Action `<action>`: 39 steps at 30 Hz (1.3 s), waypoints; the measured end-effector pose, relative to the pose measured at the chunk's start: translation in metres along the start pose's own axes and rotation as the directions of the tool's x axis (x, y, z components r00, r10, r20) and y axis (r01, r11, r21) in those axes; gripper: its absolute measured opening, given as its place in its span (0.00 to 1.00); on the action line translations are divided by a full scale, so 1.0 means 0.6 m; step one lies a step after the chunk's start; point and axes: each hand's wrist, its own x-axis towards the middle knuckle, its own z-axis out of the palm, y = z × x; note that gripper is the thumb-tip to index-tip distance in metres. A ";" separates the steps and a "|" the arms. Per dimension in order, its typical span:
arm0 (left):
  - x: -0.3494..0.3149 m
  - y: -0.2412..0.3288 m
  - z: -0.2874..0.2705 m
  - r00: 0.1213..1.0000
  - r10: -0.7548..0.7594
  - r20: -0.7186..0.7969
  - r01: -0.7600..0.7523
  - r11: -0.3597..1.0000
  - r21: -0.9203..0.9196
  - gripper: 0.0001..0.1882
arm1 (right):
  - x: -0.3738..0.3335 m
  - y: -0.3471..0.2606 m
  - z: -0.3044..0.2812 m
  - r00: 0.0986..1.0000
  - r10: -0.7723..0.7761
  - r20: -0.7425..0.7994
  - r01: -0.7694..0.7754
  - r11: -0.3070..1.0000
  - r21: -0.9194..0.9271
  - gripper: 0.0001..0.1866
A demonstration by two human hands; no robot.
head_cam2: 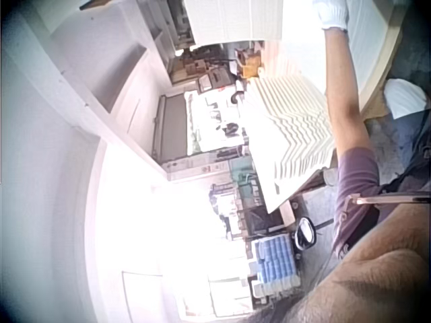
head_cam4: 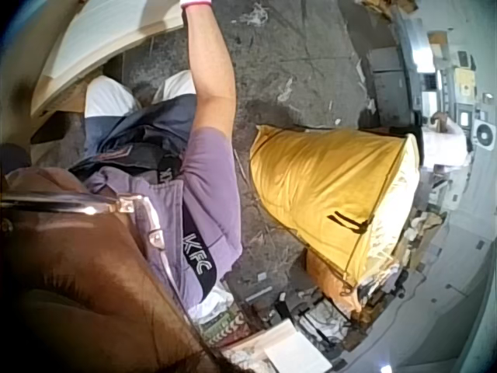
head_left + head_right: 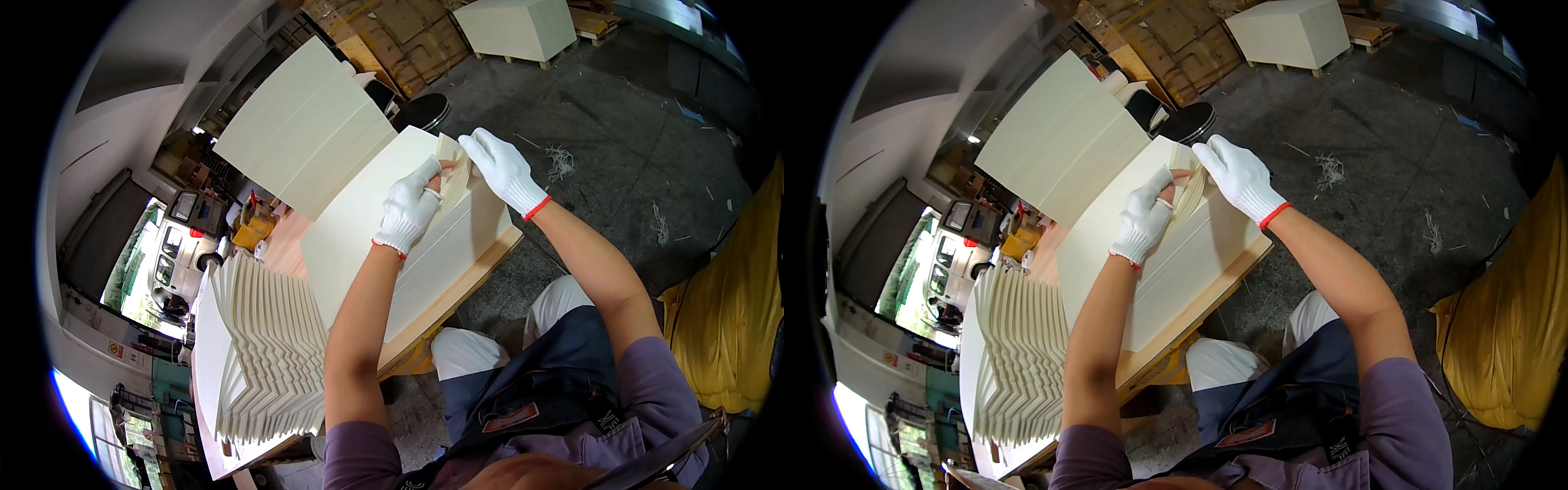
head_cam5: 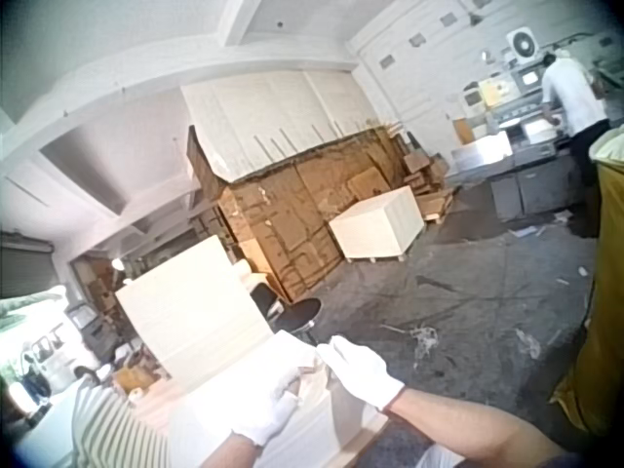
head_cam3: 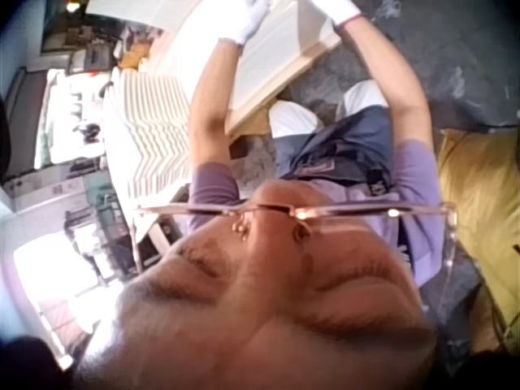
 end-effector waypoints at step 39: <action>0.019 0.002 0.005 0.999 -0.017 0.030 0.013 0.991 0.132 0.22 | 0.012 -0.021 -0.040 0.981 -0.065 0.181 0.100 0.976 -0.191 0.28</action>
